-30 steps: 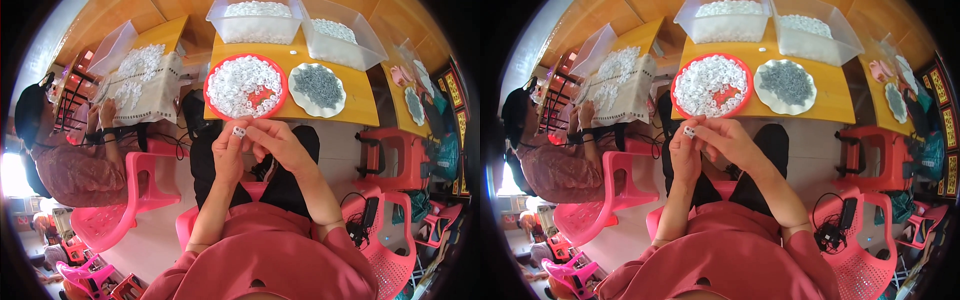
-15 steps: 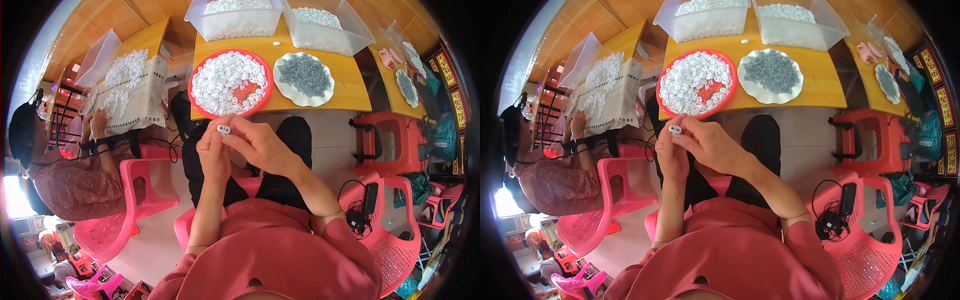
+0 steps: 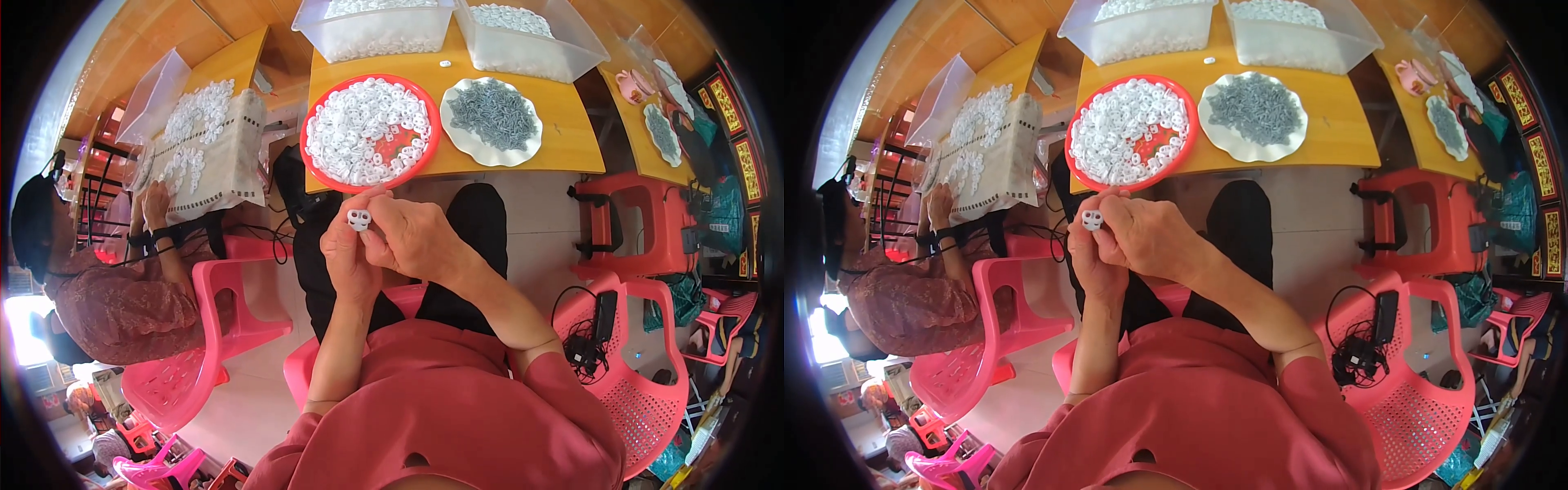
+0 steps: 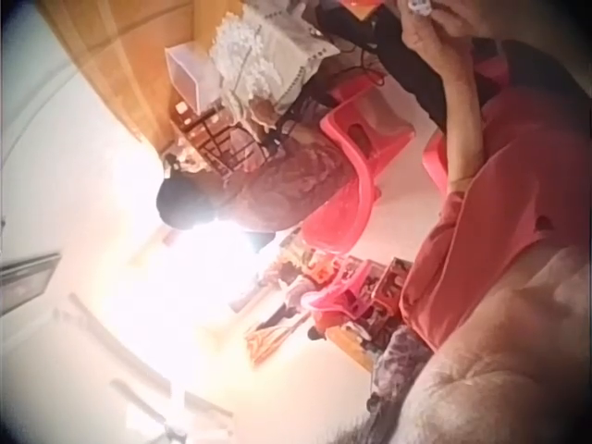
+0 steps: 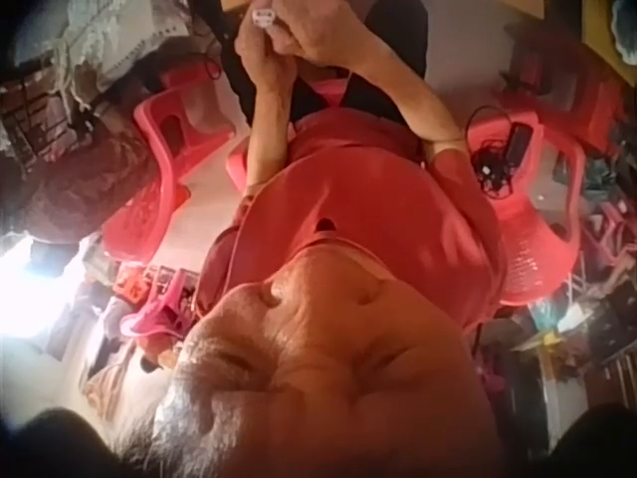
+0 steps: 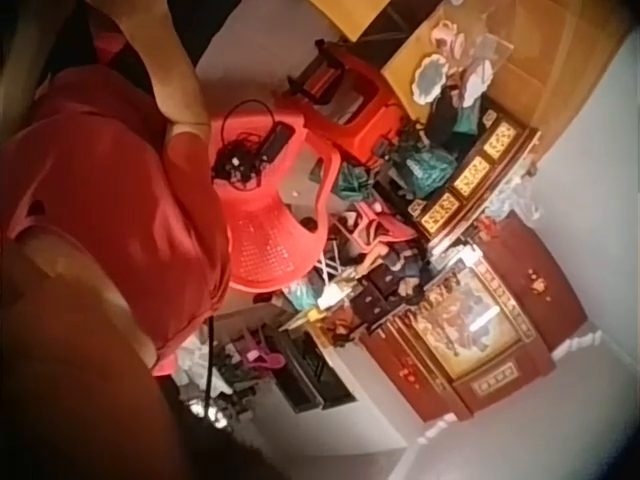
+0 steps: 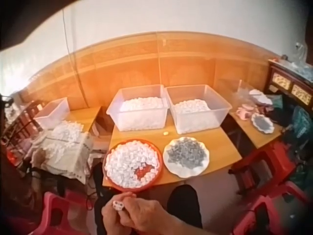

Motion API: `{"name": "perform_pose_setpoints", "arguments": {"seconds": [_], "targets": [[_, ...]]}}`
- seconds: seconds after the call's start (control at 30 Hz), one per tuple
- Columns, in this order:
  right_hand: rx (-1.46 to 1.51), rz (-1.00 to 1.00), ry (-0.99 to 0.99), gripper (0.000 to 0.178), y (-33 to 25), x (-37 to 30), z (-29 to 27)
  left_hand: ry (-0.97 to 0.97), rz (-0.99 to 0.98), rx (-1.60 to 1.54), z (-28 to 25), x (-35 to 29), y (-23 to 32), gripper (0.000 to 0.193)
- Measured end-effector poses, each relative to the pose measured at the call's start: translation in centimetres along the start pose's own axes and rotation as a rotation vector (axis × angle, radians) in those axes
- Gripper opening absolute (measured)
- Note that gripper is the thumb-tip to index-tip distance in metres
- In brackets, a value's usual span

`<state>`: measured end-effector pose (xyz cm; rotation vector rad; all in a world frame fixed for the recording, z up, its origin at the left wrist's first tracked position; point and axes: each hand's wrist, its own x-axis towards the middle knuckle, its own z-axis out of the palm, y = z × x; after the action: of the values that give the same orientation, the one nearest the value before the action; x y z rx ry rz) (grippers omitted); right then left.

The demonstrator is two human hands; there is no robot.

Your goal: Manually assembling small white and grey plastic components in a manufacturing environment.

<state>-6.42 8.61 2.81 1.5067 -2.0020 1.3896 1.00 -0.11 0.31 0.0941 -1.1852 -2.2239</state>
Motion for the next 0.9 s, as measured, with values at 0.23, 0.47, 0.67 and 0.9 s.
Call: {"name": "perform_pose_setpoints", "arguments": {"seconds": [0.23, 0.47, 0.67, 0.9], "targets": [[-0.034, 0.004, 0.055, 0.018, 0.3, -0.3, 0.6, 0.052, 0.024, 0.062, 1.6, -0.3, -0.1, 0.045], [-0.029, 0.042, 0.105, 0.016, 0.2, -0.5, 1.0, 0.128, 0.010, 0.089, 1.8, -0.5, -0.3, 0.046], [-0.002, 0.069, 0.097, 0.014, 0.4, -1.0, 1.7, 0.171, -0.005, 0.068, 1.6, -0.3, -0.5, 0.034], [0.280, 0.236, -0.021, 0.012, 0.5, -0.8, 1.6, 0.162, -0.039, -0.004, 0.3, 0.2, -0.7, 0.039]]}}
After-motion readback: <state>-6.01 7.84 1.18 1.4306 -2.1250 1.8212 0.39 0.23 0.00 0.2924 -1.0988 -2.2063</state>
